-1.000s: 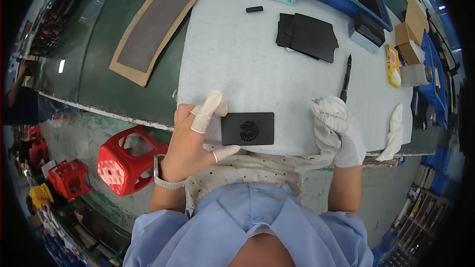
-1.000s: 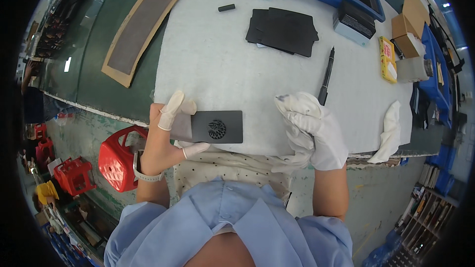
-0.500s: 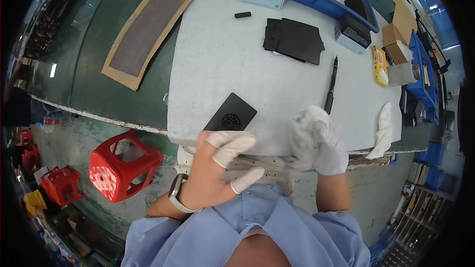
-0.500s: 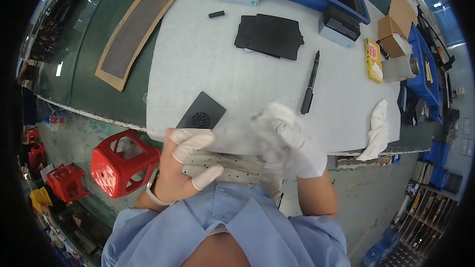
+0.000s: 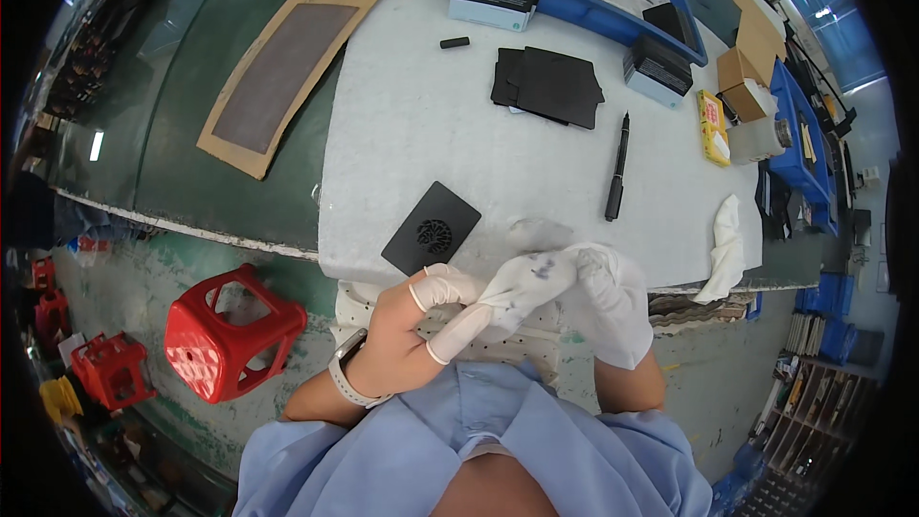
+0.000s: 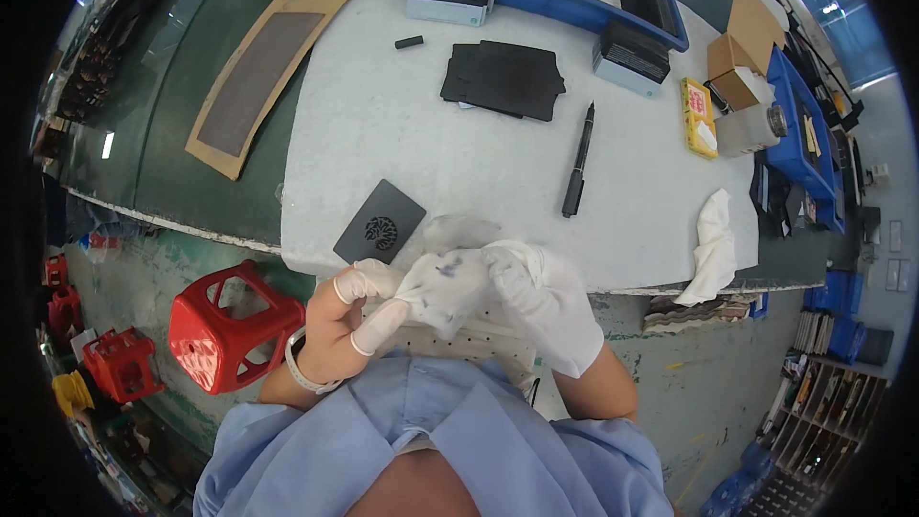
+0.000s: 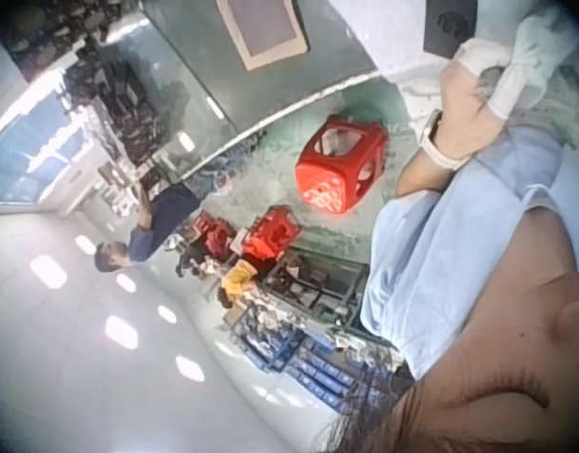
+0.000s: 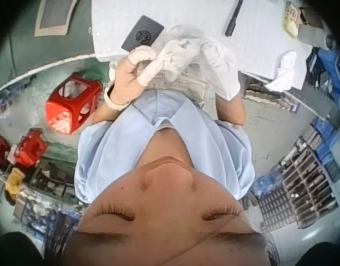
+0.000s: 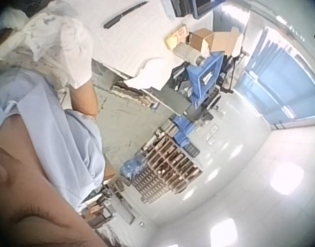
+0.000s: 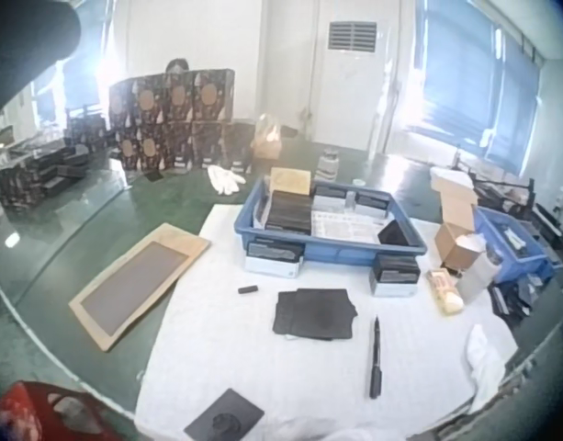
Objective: The person wipes a small black rectangular electronic component with a white cloth. They repeatedly rub the surface and edges of the item, occasionally flipping it over to clean different sides. The person also wipes the cloth itself and briefly looks around the factory floor before resuming the cleaning task.
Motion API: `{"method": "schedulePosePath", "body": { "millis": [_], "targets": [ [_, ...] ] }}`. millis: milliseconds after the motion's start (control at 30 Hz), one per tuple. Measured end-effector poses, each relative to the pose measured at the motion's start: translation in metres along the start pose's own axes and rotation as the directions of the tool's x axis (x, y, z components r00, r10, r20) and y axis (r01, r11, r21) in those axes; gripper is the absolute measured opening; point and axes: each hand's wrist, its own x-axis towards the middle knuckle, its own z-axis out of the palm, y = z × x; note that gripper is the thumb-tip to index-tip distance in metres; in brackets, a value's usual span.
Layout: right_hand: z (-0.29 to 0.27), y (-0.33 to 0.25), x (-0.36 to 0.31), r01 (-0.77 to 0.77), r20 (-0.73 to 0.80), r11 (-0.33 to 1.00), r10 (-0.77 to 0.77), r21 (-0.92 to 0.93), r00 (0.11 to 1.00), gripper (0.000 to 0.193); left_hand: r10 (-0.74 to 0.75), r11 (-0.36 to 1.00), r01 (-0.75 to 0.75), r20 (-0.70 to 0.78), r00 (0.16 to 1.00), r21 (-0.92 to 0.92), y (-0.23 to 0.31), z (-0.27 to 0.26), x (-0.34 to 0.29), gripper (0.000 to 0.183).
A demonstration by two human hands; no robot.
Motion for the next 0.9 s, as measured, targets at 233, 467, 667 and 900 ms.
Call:
{"method": "schedulePosePath", "body": {
  "millis": [233, 467, 667, 900],
  "targets": [
    [0.033, -0.013, 0.006, -0.093, 0.209, 0.876, -0.008, 0.473, 0.978, 0.044, -0.26, 0.965, 0.261, 0.025, 0.965, -0.036, -0.002, 0.011, -0.006, 0.009],
    [0.034, -0.008, 0.0, -0.012, 0.218, 0.989, -0.021, 0.149, 0.976, 0.038, -0.198, 0.977, 0.209, 0.17, 0.965, -0.046, -0.003, 0.013, -0.006, 0.018],
    [0.026, -0.006, 0.003, 0.319, 0.015, 0.947, -0.319, -0.031, 0.948, 0.041, -0.091, 0.927, -0.102, 0.48, 0.872, 0.361, 0.014, -0.014, 0.018, 0.042],
    [0.001, -0.012, 0.012, 0.237, -0.201, 0.92, -0.308, -0.314, 0.93, 0.029, -0.183, 0.482, -0.313, 0.444, 0.877, 0.818, 0.018, -0.064, 0.057, 0.084]
  ]
}}
